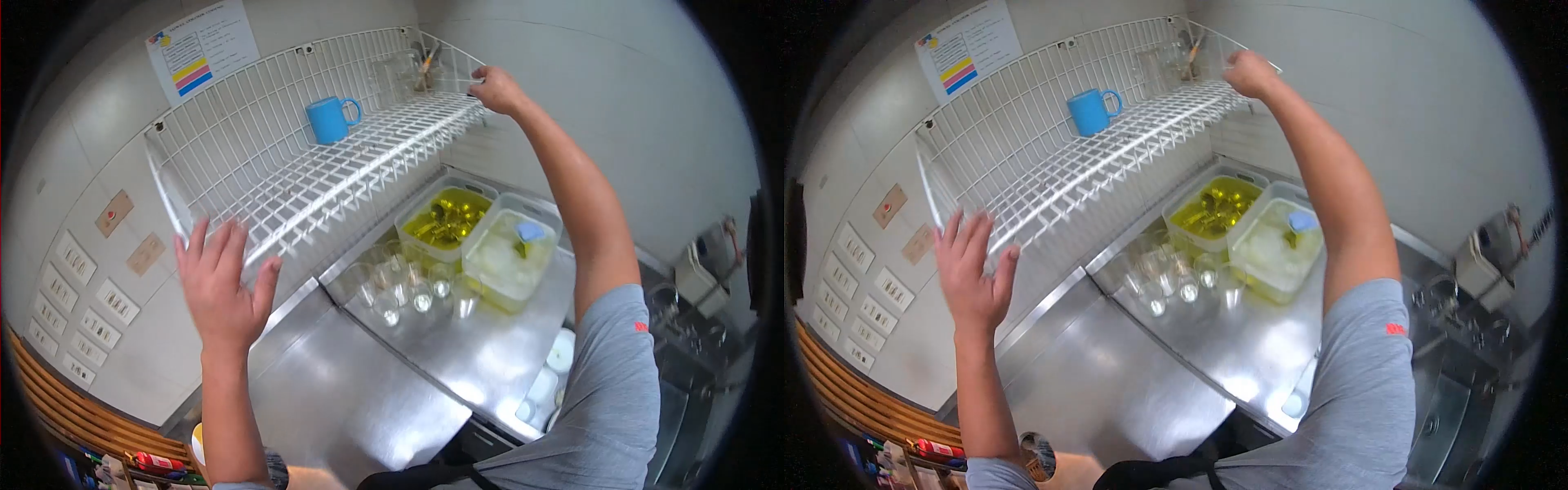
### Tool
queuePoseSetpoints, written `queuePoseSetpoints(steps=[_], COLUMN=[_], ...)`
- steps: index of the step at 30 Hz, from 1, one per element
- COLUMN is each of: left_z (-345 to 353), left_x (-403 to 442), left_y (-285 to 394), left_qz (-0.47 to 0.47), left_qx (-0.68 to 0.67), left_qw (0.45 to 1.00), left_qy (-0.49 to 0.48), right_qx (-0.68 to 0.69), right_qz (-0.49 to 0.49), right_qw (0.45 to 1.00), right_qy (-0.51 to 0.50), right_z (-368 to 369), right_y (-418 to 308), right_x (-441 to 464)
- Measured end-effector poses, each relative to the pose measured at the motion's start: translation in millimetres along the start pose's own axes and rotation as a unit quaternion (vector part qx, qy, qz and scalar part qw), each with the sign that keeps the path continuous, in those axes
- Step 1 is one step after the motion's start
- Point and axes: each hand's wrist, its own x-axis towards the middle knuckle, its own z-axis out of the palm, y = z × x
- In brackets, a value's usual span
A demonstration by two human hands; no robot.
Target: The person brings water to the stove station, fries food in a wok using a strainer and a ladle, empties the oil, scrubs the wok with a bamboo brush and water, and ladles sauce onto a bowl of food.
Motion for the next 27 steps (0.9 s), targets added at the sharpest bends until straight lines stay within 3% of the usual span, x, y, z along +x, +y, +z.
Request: queuePoseSetpoints(steps=[2, 3, 7, 10, 16, 21, 23, 25, 27], left_z=[10, 11, 10, 8, 3, 3, 3, 9, 11], left_x=[5, 7, 7, 8, 5, 1, 2, 6, 7], left_y=[-4, -4, -3, -2, 1, 5, 6, 4, 4], left_qz=[-0.020, -0.028, -0.045, -0.070, -0.119, -0.131, -0.121, -0.117, -0.108], left_qx=[-0.012, -0.013, -0.004, 0.016, 0.044, 0.040, 0.033, 0.020, 0.003], left_qw=[1.000, 0.999, 0.999, 0.996, 0.987, 0.987, 0.990, 0.992, 0.994], left_qy=[-0.009, -0.007, -0.022, -0.059, -0.101, -0.089, -0.065, -0.047, -0.022], right_qx=[0.002, 0.000, -0.041, -0.018, 0.081, 0.188, 0.233, 0.212, 0.158], right_qz=[-0.034, -0.008, -0.028, 0.011, -0.019, 0.006, 0.074, -0.006, -0.015], right_qw=[0.998, 1.000, 0.998, 1.000, 0.995, 0.982, 0.963, 0.955, 0.938], right_qy=[0.048, -0.005, -0.024, 0.005, -0.048, 0.032, 0.112, 0.209, 0.309], right_z=[38, 53, 118, 138, 170, 183, 164, 133, 103], right_y=[-2, -2, 9, 10, 20, 25, 22, 21, 30], right_x=[56, 87, 176, 225, 285, 272, 269, 258, 255])
